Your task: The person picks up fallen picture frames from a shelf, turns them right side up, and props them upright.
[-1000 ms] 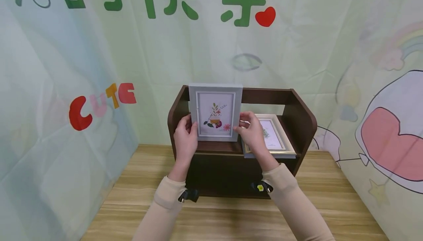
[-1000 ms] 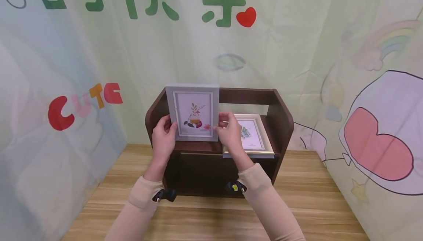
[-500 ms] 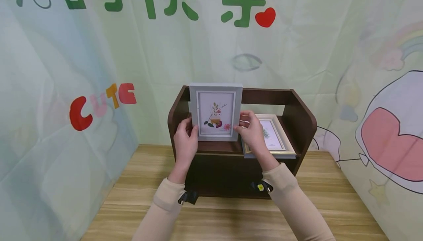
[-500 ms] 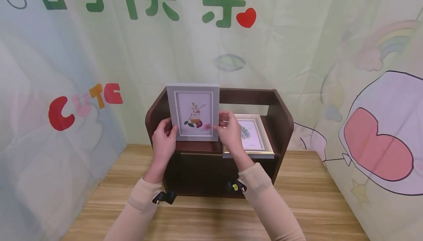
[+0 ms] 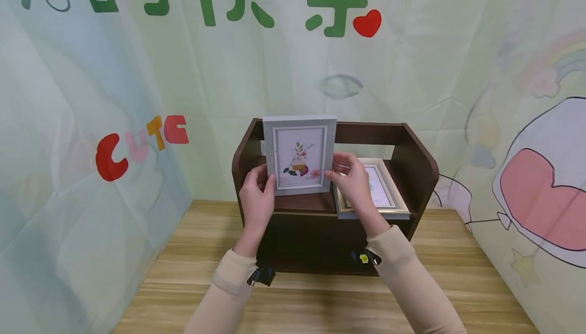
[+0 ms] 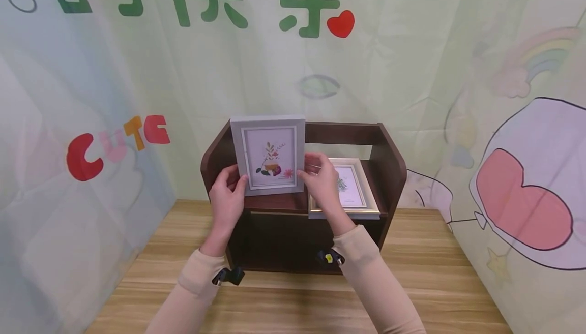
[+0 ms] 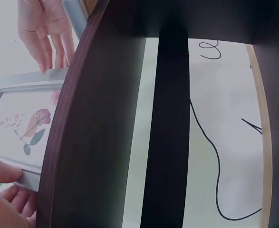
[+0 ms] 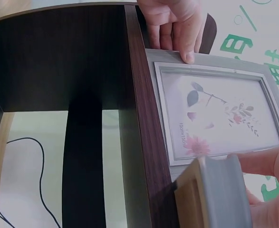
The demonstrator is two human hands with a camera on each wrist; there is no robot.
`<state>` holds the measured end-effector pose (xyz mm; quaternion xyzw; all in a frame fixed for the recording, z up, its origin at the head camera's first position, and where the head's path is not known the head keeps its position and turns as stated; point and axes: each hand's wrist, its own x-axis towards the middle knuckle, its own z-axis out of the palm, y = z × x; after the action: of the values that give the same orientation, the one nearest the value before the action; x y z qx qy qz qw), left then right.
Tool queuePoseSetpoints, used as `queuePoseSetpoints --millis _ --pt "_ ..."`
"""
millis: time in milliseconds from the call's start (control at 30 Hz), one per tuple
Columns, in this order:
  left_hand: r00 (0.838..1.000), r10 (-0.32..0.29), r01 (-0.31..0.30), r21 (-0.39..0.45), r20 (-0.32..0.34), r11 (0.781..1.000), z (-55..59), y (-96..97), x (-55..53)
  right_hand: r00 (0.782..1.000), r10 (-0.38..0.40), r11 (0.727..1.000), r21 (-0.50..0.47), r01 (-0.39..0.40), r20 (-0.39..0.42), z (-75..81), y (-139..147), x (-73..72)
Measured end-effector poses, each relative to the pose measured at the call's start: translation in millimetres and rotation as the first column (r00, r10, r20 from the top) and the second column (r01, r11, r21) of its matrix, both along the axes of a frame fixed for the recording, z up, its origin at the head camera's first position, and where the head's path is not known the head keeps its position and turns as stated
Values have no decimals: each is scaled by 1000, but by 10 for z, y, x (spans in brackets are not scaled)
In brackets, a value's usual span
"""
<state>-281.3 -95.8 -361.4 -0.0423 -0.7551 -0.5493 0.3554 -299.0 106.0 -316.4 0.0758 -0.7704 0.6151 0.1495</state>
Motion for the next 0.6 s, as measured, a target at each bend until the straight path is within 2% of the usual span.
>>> queuePoseSetpoints --millis 300,600 --pt "993 45 -46 -9 -113 999 -79 14 2 997 9 1000 -5 -9 -76 16 76 38" --pt "985 51 -51 4 -167 999 -104 52 53 985 -21 999 44 29 -169 85 105 107"
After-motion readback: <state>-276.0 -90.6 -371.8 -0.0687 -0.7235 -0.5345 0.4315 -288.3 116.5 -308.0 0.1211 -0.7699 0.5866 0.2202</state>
